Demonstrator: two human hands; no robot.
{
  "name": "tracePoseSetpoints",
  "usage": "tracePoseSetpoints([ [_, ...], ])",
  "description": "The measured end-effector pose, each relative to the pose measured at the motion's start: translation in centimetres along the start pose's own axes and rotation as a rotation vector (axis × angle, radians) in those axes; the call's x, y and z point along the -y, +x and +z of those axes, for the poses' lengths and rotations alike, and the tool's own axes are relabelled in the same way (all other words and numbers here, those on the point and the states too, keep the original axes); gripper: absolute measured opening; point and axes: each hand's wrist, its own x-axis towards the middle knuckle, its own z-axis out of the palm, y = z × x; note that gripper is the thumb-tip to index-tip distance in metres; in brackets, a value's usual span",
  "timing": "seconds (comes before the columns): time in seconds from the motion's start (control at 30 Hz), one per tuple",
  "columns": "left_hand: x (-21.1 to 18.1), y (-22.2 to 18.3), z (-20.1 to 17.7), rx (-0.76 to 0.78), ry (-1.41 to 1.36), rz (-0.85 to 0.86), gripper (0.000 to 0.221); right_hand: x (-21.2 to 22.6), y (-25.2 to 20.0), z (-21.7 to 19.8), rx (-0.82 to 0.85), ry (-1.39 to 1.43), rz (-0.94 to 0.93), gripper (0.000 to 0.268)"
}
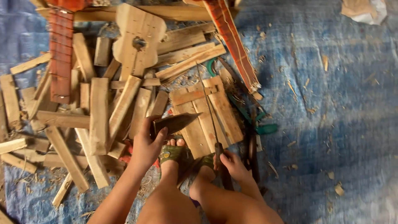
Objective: Shaping and smoothing a wooden block using a hand scraper while sitting on a workshop floor.
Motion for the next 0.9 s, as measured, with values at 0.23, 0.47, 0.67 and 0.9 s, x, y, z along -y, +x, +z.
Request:
tracePoseSetpoints([
  [0.23, -1.5, -1.1, 1.4, -0.026, 0.151, -0.094, 0.041, 0.2, 2.2, 0.8, -0.215, -0.323, 0.046, 0.05],
  [0.47, -1.9, -1.9, 1.7, -0.082, 0.18, -0.095, 0.038, 1.9, 2.2, 3.7, -0.111, -0.565, 0.058, 0.042],
  [0.67, -1.8, -2.1, 1.9, -0.102, 0.233, -0.062, 0.034, 1.0, 1.8, 3.2, -0.078, -0.757, 0.076, 0.053],
  [0.9, -0.7, -2.2, 2.8, -0.055, 0.261, -0.028, 0.029, 0.9, 1.6, 3.7, -0.073, -0.616, 0.092, 0.044],
])
